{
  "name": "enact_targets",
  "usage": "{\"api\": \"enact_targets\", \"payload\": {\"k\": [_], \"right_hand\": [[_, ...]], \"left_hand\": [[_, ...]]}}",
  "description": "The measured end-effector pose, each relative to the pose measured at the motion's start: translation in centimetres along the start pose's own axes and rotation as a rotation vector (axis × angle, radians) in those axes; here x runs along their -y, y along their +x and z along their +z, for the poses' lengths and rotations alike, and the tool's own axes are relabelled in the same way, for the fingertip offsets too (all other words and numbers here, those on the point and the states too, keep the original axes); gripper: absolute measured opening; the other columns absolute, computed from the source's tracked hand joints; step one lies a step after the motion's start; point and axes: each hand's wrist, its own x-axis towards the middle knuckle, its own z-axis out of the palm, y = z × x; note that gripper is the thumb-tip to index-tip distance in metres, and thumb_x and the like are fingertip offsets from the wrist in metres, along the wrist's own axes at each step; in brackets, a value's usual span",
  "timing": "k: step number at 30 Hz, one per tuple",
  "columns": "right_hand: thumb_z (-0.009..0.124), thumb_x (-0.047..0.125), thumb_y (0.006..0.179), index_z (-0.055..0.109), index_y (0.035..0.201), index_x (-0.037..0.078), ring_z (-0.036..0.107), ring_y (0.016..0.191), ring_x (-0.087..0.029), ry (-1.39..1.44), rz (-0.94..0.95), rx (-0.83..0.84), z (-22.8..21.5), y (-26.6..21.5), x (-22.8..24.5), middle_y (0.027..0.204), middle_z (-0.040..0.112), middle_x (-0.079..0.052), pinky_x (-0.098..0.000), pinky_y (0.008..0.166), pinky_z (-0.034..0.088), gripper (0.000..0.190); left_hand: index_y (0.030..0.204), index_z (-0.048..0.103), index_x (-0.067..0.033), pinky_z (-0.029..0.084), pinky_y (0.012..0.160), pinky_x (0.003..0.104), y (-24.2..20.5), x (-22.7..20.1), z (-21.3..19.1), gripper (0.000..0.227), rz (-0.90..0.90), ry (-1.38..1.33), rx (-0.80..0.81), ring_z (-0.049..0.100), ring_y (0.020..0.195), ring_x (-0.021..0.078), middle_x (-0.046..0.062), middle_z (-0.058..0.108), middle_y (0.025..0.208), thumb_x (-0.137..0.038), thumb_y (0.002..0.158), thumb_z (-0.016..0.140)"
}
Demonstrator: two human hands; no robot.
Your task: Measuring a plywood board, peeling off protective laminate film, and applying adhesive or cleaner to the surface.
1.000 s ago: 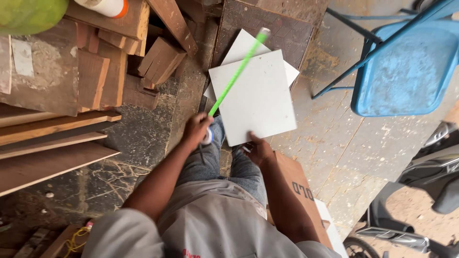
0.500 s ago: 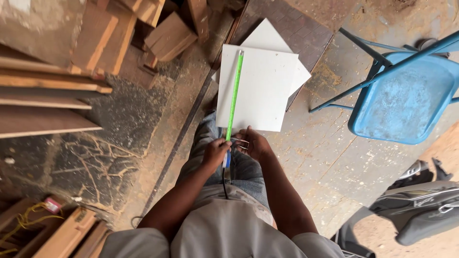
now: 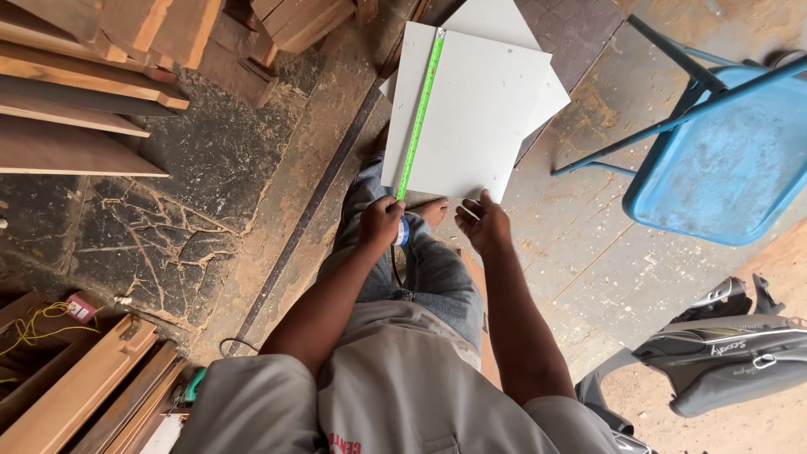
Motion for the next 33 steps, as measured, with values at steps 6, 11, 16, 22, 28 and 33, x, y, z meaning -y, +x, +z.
{"api": "enact_targets", "payload": {"k": [6,11,16,22,28,33], "right_hand": [[0.053,0.037,0.106,0.052,0.125,-0.005,0.063,0.105,-0.033,-0.001,-0.019,0.043,-1.5,1.5,0.1,0.112,0.062,-0.017,-0.0507,0.094,0.056,0.046],[0.053,0.036,0.106,0.052,0.125,-0.006,0.065,0.104,-0.033,0.004,-0.022,0.033,-1.0,1.1,0.3,0.113,0.063,-0.019,-0.0483,0.091,0.057,0.046],[0.055,0.033,0.106,0.05,0.126,-0.006,0.067,0.1,-0.032,0.095,-0.039,0.026,-1.0,1.1,0.6,0.111,0.062,-0.021,-0.0469,0.086,0.058,0.044],[0.063,0.027,0.099,0.049,0.128,0.009,0.064,0.089,-0.023,0.127,-0.174,0.06,0.0,-0.9,2.9,0.11,0.062,-0.012,-0.0418,0.081,0.059,0.037],[0.068,0.031,0.097,0.063,0.127,0.01,0.062,0.084,-0.014,-0.043,-0.209,0.294,-2.1,-4.8,6.3,0.099,0.066,-0.003,-0.0313,0.071,0.054,0.037],[0.065,0.027,0.1,0.062,0.13,0.0,0.062,0.087,-0.017,-0.052,-0.413,0.17,-5.2,-10.9,7.9,0.103,0.067,-0.008,-0.0321,0.075,0.054,0.04]], "left_hand": [[0.088,0.073,-0.004,0.052,0.067,0.044,0.8,1.6,0.9,0.028,-0.008,0.086,-0.039,0.07,0.073,0.034,0.017,0.073,0.08,-0.032,0.092,0.069],[0.095,0.073,-0.0056,0.054,0.066,0.043,0.2,0.3,1.4,0.027,-0.045,-0.013,-0.017,0.072,0.075,0.0311,0.015,0.074,0.083,-0.032,0.093,0.067],[0.101,0.073,-0.0085,0.055,0.064,0.04,0.2,0.2,1.4,0.026,-0.136,-0.023,0.034,0.072,0.073,0.0266,0.01,0.075,0.083,-0.032,0.092,0.066],[0.092,0.073,-0.0027,0.05,0.064,0.039,-0.8,1.0,-0.7,0.029,0.087,0.041,0.066,0.067,0.068,0.0223,0.012,0.07,0.076,-0.031,0.098,0.068],[0.104,0.066,-0.0061,0.056,0.065,0.029,-1.4,-9.5,-9.9,0.024,-0.153,-0.657,0.398,0.067,0.078,0.0155,0.006,0.069,0.086,-0.029,0.101,0.061],[0.101,0.062,-0.0099,0.059,0.054,0.035,4.2,-12.3,-12.5,0.027,-0.219,-0.551,0.378,0.068,0.076,0.0164,0.006,0.068,0.084,-0.036,0.102,0.054]]}}
